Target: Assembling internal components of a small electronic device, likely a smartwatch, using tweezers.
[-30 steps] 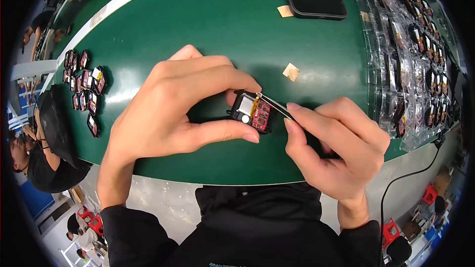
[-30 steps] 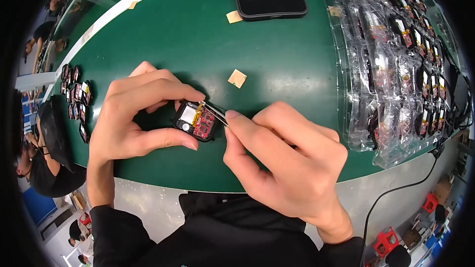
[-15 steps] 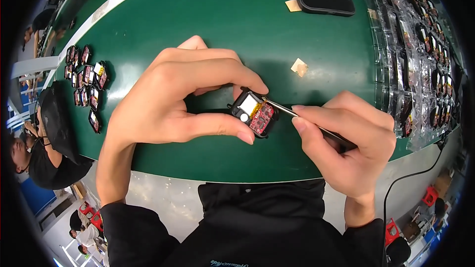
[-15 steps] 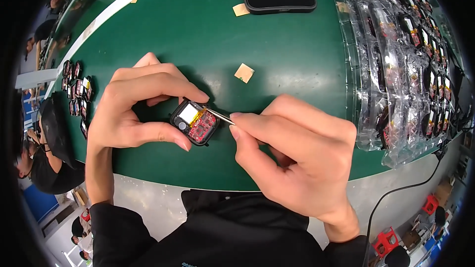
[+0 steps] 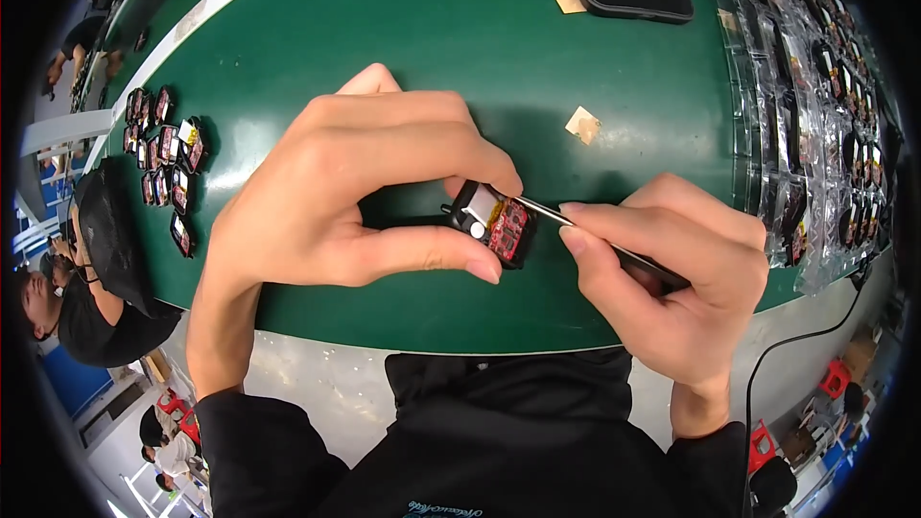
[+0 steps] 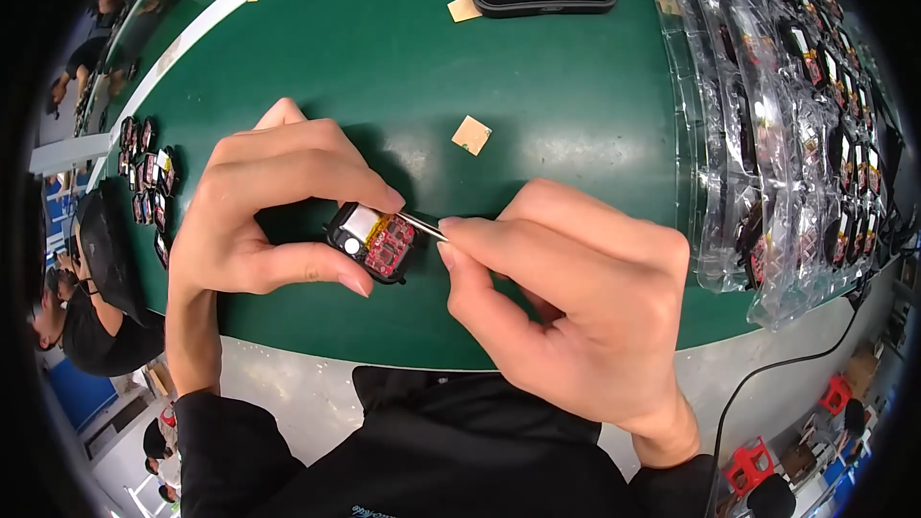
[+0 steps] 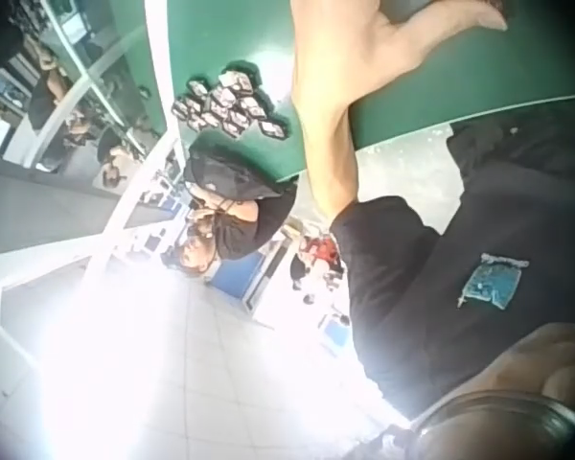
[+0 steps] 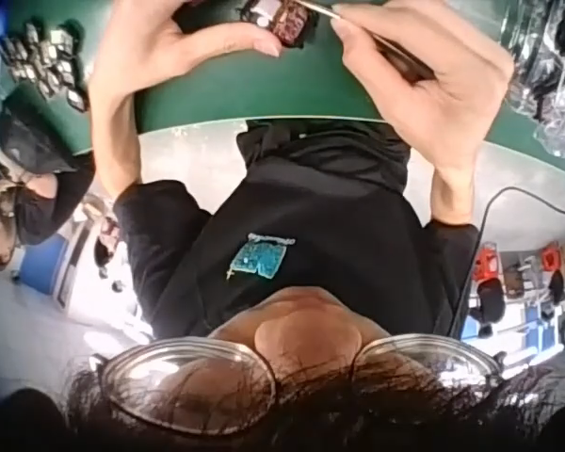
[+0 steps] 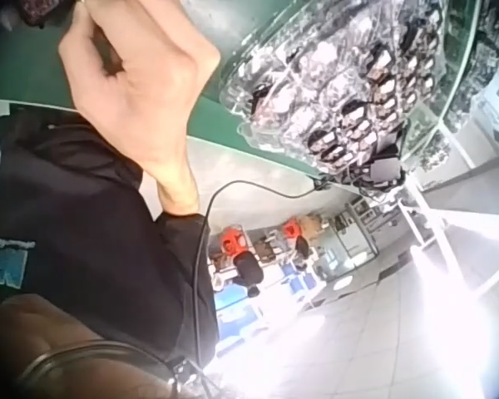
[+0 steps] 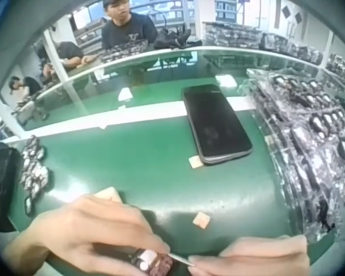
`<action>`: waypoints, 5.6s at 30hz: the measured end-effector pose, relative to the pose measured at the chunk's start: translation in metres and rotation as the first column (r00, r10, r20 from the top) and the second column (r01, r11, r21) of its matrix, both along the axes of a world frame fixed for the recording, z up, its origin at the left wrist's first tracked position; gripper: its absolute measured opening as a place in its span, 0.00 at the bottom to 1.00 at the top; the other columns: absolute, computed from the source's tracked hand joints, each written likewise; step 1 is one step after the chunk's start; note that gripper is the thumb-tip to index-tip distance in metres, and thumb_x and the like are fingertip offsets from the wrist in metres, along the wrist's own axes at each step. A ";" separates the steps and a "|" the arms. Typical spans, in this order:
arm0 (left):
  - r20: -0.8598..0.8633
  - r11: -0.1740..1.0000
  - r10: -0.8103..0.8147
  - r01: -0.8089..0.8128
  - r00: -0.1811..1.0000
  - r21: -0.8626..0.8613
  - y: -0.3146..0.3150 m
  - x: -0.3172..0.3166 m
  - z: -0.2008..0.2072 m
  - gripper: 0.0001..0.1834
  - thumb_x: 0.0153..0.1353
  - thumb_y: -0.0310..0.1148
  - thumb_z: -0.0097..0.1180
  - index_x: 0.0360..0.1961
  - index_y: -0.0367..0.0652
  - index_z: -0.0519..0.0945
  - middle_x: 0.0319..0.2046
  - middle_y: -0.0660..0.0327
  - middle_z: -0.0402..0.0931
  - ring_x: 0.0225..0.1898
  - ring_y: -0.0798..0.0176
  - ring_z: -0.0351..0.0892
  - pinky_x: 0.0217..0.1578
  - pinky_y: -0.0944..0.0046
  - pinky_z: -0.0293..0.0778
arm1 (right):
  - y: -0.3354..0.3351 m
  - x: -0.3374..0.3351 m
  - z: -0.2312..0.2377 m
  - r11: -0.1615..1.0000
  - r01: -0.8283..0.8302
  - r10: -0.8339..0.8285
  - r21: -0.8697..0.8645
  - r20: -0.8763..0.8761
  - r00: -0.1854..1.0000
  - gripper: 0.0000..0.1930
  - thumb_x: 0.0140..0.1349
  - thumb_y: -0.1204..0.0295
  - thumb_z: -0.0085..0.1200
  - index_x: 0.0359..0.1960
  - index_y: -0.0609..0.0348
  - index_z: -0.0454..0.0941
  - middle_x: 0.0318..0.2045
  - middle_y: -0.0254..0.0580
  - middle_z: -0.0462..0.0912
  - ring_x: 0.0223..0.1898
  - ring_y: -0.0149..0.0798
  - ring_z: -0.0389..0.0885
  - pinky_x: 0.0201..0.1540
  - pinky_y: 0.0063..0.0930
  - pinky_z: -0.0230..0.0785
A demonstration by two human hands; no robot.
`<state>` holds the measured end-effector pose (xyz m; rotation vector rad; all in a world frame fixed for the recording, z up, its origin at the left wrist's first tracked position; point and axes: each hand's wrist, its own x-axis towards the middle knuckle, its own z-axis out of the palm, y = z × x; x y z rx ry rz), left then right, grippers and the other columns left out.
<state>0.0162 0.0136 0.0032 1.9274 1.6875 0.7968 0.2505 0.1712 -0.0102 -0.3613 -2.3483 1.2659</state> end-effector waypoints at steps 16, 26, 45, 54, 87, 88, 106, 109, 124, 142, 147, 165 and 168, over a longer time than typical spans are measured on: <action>0.015 0.999 0.027 -0.027 1.000 0.020 -0.003 0.002 -0.001 0.29 0.48 0.48 0.86 0.47 0.41 0.92 0.40 0.63 0.92 0.38 0.61 0.87 0.43 0.61 0.65 | 0.000 0.001 0.001 1.000 0.010 -0.010 0.015 -0.007 1.000 0.11 0.54 0.86 0.73 0.39 0.65 0.94 0.23 0.34 0.83 0.18 0.21 0.69 0.21 0.20 0.53; 0.031 0.999 0.027 -0.029 0.999 0.035 -0.002 0.003 -0.002 0.28 0.47 0.44 0.86 0.47 0.40 0.93 0.39 0.63 0.92 0.37 0.62 0.86 0.43 0.62 0.66 | -0.001 0.000 -0.002 0.998 0.019 -0.016 0.063 -0.053 0.998 0.10 0.54 0.86 0.73 0.38 0.64 0.93 0.21 0.33 0.79 0.15 0.24 0.66 0.18 0.25 0.53; 0.013 0.997 0.078 -0.078 0.997 0.015 -0.004 0.008 0.002 0.29 0.46 0.41 0.88 0.49 0.43 0.93 0.34 0.65 0.86 0.29 0.65 0.72 0.40 0.64 0.66 | -0.003 0.005 -0.004 0.992 0.050 -0.035 0.116 -0.128 0.991 0.09 0.54 0.84 0.73 0.37 0.64 0.92 0.23 0.34 0.80 0.16 0.28 0.70 0.19 0.27 0.58; -0.207 0.994 0.091 -0.075 0.974 0.083 0.008 0.016 0.015 0.32 0.46 0.42 0.88 0.53 0.45 0.91 0.32 0.66 0.84 0.29 0.62 0.74 0.38 0.58 0.69 | 0.004 0.010 0.001 0.975 0.220 -0.219 -0.014 -0.191 0.957 0.07 0.58 0.79 0.74 0.39 0.61 0.94 0.23 0.35 0.82 0.17 0.26 0.72 0.20 0.26 0.60; -0.172 0.927 0.147 -0.076 0.974 0.367 0.172 -0.011 0.052 0.30 0.68 0.38 0.74 0.69 0.46 0.83 0.69 0.53 0.78 0.71 0.47 0.75 0.71 0.48 0.71 | -0.004 0.025 -0.010 0.999 0.001 -0.009 -0.032 -0.241 0.970 0.06 0.60 0.76 0.72 0.38 0.60 0.92 0.27 0.41 0.84 0.24 0.45 0.84 0.29 0.37 0.78; -0.217 0.904 0.270 -0.169 0.938 0.391 0.156 -0.044 0.045 0.29 0.68 0.38 0.74 0.68 0.45 0.83 0.68 0.53 0.79 0.71 0.46 0.75 0.72 0.48 0.71 | -0.006 0.024 -0.010 0.998 0.048 -0.053 -0.029 -0.227 0.972 0.07 0.59 0.76 0.73 0.39 0.62 0.93 0.25 0.41 0.84 0.22 0.40 0.82 0.27 0.33 0.73; -0.172 0.471 0.881 -0.787 0.440 0.399 -0.057 -0.277 -0.026 0.28 0.67 0.30 0.70 0.67 0.38 0.77 0.51 0.43 0.83 0.55 0.40 0.85 0.56 0.46 0.82 | -0.015 0.013 0.007 0.993 0.109 -0.113 -0.037 -0.118 0.987 0.07 0.58 0.80 0.74 0.39 0.66 0.94 0.22 0.37 0.82 0.21 0.26 0.75 0.24 0.25 0.61; -0.044 0.697 0.694 -0.656 0.719 0.289 -0.017 -0.194 -0.012 0.30 0.67 0.26 0.71 0.69 0.38 0.76 0.52 0.46 0.84 0.50 0.47 0.89 0.53 0.50 0.85 | -0.013 0.014 0.007 0.988 0.156 -0.155 -0.006 -0.111 0.982 0.08 0.58 0.80 0.74 0.40 0.66 0.94 0.22 0.35 0.81 0.22 0.25 0.74 0.26 0.23 0.60; -0.255 0.905 0.419 -0.378 0.871 0.194 -0.014 -0.010 0.006 0.35 0.54 0.40 0.83 0.63 0.41 0.85 0.55 0.56 0.80 0.55 0.49 0.80 0.57 0.51 0.76 | -0.003 0.013 -0.001 0.979 0.194 -0.201 -0.060 -0.188 0.961 0.10 0.57 0.83 0.77 0.42 0.67 0.93 0.23 0.33 0.81 0.19 0.19 0.67 0.22 0.20 0.53; -0.036 0.986 0.154 -0.152 0.987 0.064 -0.004 0.014 -0.003 0.33 0.46 0.48 0.85 0.53 0.43 0.93 0.37 0.65 0.87 0.39 0.60 0.82 0.46 0.59 0.67 | 0.003 -0.002 0.002 0.999 0.041 -0.041 0.004 -0.045 0.998 0.10 0.55 0.86 0.73 0.38 0.66 0.91 0.22 0.35 0.79 0.17 0.26 0.71 0.20 0.23 0.59; -0.051 0.987 0.156 -0.154 0.986 0.040 -0.005 0.014 -0.006 0.34 0.44 0.50 0.85 0.52 0.43 0.93 0.36 0.64 0.87 0.39 0.60 0.83 0.46 0.59 0.66 | 0.000 -0.001 -0.001 0.998 0.058 -0.059 -0.018 -0.011 0.998 0.09 0.55 0.86 0.73 0.38 0.66 0.92 0.22 0.35 0.79 0.19 0.24 0.71 0.22 0.22 0.57; -0.083 0.984 0.170 -0.165 0.982 0.073 0.001 0.016 -0.002 0.33 0.44 0.50 0.86 0.48 0.40 0.90 0.33 0.63 0.85 0.32 0.63 0.80 0.41 0.63 0.67 | -0.004 0.002 -0.006 0.971 0.126 -0.106 0.205 -0.108 0.988 0.17 0.48 0.87 0.76 0.43 0.66 0.95 0.27 0.32 0.82 0.20 0.19 0.66 0.23 0.18 0.53; -0.079 0.985 0.156 -0.149 0.985 0.089 0.000 0.014 -0.004 0.34 0.44 0.50 0.86 0.48 0.40 0.90 0.34 0.63 0.86 0.32 0.63 0.80 0.41 0.63 0.67 | -0.004 0.001 -0.006 0.971 0.119 -0.098 0.209 -0.108 0.989 0.17 0.49 0.88 0.76 0.43 0.65 0.95 0.27 0.32 0.82 0.20 0.19 0.66 0.23 0.18 0.53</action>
